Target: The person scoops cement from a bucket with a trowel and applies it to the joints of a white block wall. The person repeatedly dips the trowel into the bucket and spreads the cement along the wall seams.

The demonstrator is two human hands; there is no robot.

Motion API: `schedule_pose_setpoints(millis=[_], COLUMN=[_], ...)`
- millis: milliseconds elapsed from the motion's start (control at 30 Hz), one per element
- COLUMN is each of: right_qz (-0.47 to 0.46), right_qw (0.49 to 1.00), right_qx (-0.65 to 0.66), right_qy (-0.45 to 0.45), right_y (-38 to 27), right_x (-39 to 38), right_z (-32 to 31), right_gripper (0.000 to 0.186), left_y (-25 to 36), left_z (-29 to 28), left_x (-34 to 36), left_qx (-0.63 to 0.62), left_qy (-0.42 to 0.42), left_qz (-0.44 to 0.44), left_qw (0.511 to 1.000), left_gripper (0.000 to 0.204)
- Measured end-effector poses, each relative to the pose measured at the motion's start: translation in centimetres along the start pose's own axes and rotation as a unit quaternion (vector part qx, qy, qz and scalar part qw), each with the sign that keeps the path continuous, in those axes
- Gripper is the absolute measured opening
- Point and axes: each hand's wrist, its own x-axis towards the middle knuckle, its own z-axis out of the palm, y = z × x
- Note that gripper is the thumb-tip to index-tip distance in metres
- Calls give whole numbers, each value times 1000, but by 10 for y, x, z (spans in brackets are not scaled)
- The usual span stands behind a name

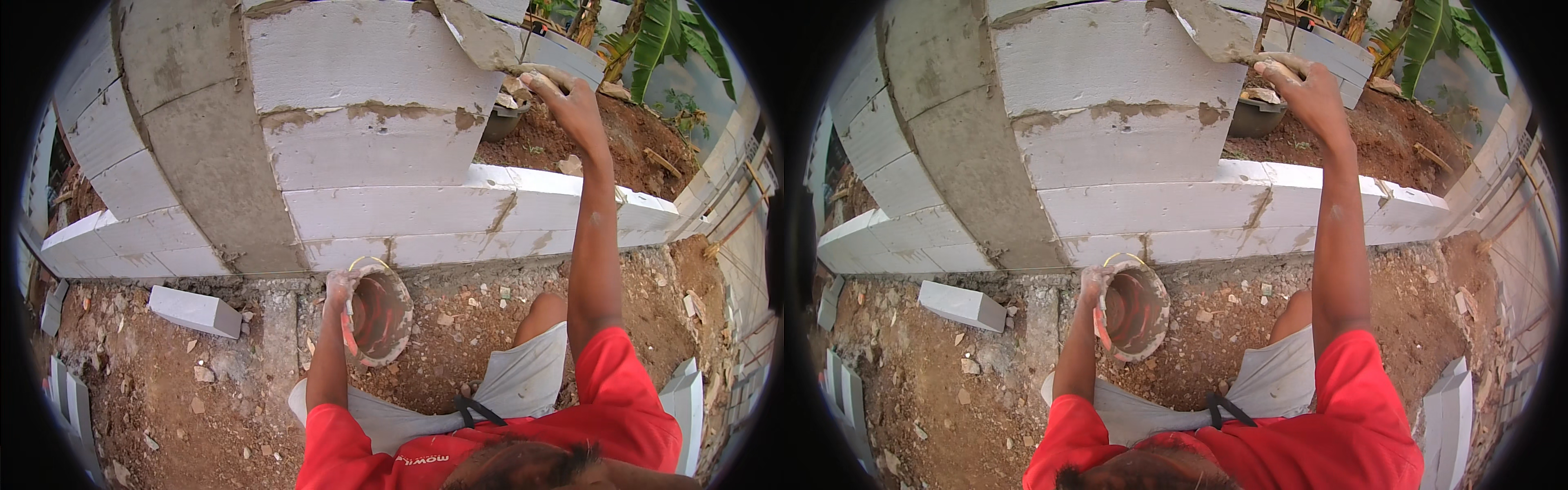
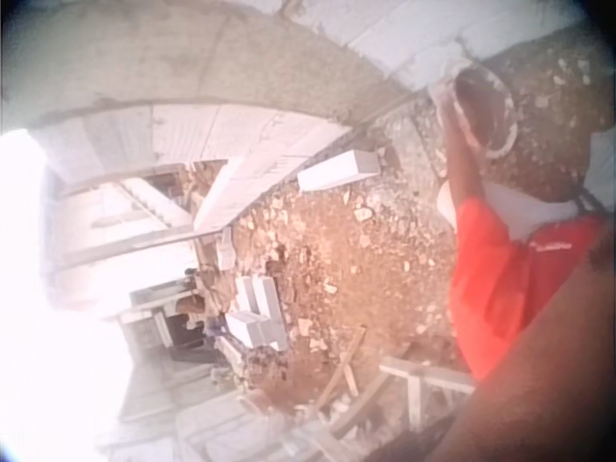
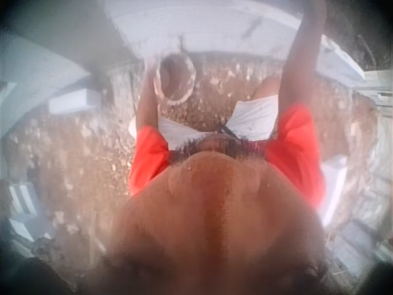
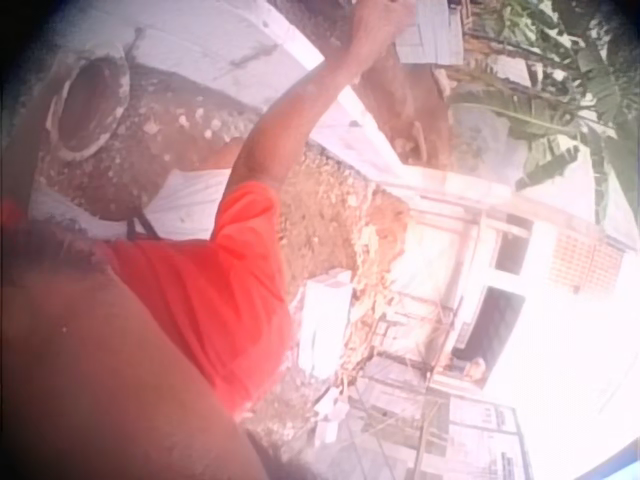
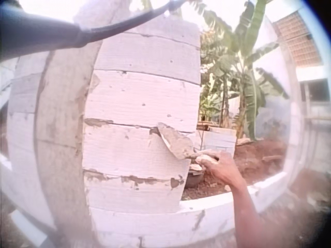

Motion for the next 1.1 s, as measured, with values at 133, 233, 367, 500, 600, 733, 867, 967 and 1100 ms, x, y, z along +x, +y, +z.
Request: schedule_pose_setpoints(millis=[133,233,367,500,600,733,867,967,1100], right_qz=[43,14,-17,-10,29,96,76,59,97], right_qw=[994,998,995,995,996,989,997,996,994], right_qx=[-22,-31,-87,-79,-79,-103,15,49,39], right_qy=[-97,-61,41,65,21,-52,19,46,-27], right_y=[5,5,32,52,54,53,24,15,37], right_x=[-3,-10,-10,-7,-14,-29,-30,-29,-31], right_z=[-1,-5,5,21,14,-14,-13,4,16], right_gripper=[54,54,54,54,54,52,49,47,46], left_y=[-23,-25,-17,-16,-12,-9,-28,-16,9], left_z=[17,7,34,17,18,56,-9,11,23], left_x=[-3,-1,0,0,0,-2,6,0,-7], left_qx=[100,-6,67,77,75,-194,81,153,239], left_qy=[-17,-39,-16,2,-7,-20,8,-6,-34], left_qz=[120,74,55,78,44,-213,7,109,155], left_qw=[988,997,996,994,996,957,997,982,958], left_gripper=[21,25,32,34,35,25,21,36,42])
